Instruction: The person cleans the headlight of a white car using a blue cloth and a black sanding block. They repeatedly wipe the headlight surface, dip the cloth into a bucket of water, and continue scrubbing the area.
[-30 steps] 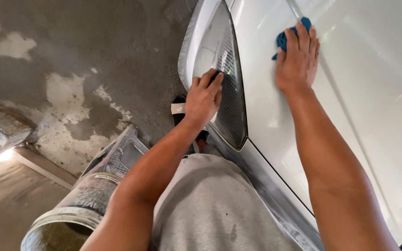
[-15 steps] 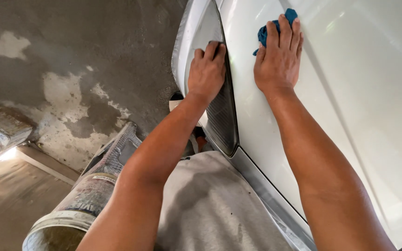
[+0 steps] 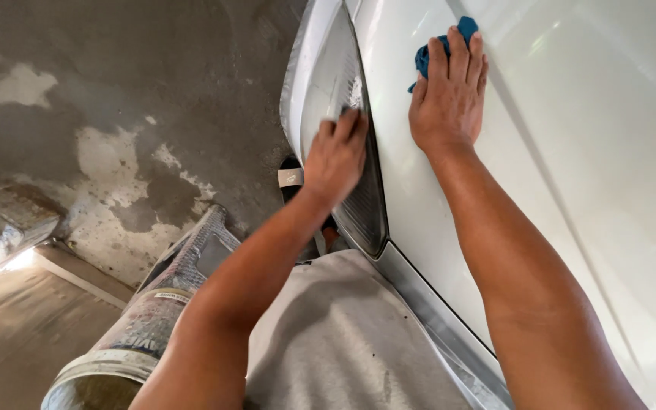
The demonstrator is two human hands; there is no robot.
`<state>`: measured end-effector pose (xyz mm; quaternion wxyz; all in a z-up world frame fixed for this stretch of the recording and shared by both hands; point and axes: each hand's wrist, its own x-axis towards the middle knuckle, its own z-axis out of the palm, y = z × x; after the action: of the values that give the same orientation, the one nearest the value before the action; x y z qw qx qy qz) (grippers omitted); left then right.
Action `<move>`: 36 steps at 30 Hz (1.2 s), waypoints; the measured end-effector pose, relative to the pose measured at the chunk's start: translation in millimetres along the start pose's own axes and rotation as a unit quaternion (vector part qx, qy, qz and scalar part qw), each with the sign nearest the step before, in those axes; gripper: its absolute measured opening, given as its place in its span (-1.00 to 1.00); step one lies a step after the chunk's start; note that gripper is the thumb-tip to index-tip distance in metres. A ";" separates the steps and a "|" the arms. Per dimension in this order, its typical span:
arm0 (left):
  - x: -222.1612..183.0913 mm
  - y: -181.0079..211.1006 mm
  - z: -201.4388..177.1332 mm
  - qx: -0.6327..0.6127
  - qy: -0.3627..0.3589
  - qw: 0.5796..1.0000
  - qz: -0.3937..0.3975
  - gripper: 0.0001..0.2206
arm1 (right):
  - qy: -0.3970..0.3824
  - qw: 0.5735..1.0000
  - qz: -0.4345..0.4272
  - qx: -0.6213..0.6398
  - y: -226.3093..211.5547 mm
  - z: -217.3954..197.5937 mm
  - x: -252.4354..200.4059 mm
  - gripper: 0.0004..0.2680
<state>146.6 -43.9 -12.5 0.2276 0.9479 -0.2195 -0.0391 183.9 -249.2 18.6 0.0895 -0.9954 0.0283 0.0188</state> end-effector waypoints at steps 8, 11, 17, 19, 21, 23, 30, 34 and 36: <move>17.4 1.4 16.1 -0.006 0.005 1.000 0.029 -0.58 | 0.000 1.000 0.000 -0.006 4.0 1.7 -6.1 -0.61; 12.6 6.6 8.0 -0.011 -0.006 0.999 -0.051 -0.66 | -0.002 1.000 0.001 -0.002 1.1 0.0 -1.3 -0.61; -4.7 6.7 4.1 -0.006 0.034 0.999 0.039 -0.55 | -0.006 1.000 0.002 -0.002 2.4 2.8 -2.7 -0.61; 20.5 -4.8 13.0 0.030 -0.035 0.999 0.024 -0.56 | 0.000 1.000 -0.003 0.000 3.5 2.8 -3.4 -0.61; 28.2 -6.4 15.0 0.029 -0.030 0.999 -0.001 -0.60 | -0.002 1.000 -0.002 0.000 5.6 0.7 -5.5 -0.61; 21.4 -3.0 9.2 0.035 -0.022 0.999 -0.026 -0.64 | 0.002 1.000 -0.003 0.005 3.8 1.2 -2.9 -0.61; -1.7 4.4 8.0 -0.014 0.008 0.999 0.042 -0.56 | 0.006 1.000 -0.007 0.002 2.6 3.0 -1.5 -0.61; 24.1 4.9 14.3 -0.011 0.008 0.999 -0.033 -0.61 | 0.000 1.000 0.000 -0.001 8.1 2.8 -4.6 -0.61; 2.0 12.2 7.6 -0.009 0.015 0.999 -0.028 -0.59 | 0.003 1.000 -0.004 0.000 2.6 8.0 -5.8 -0.61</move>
<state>142.2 -57.7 -13.8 0.2379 0.9522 -0.1887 -0.0328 177.7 -250.0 10.6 0.0895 -0.9956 0.0246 0.0153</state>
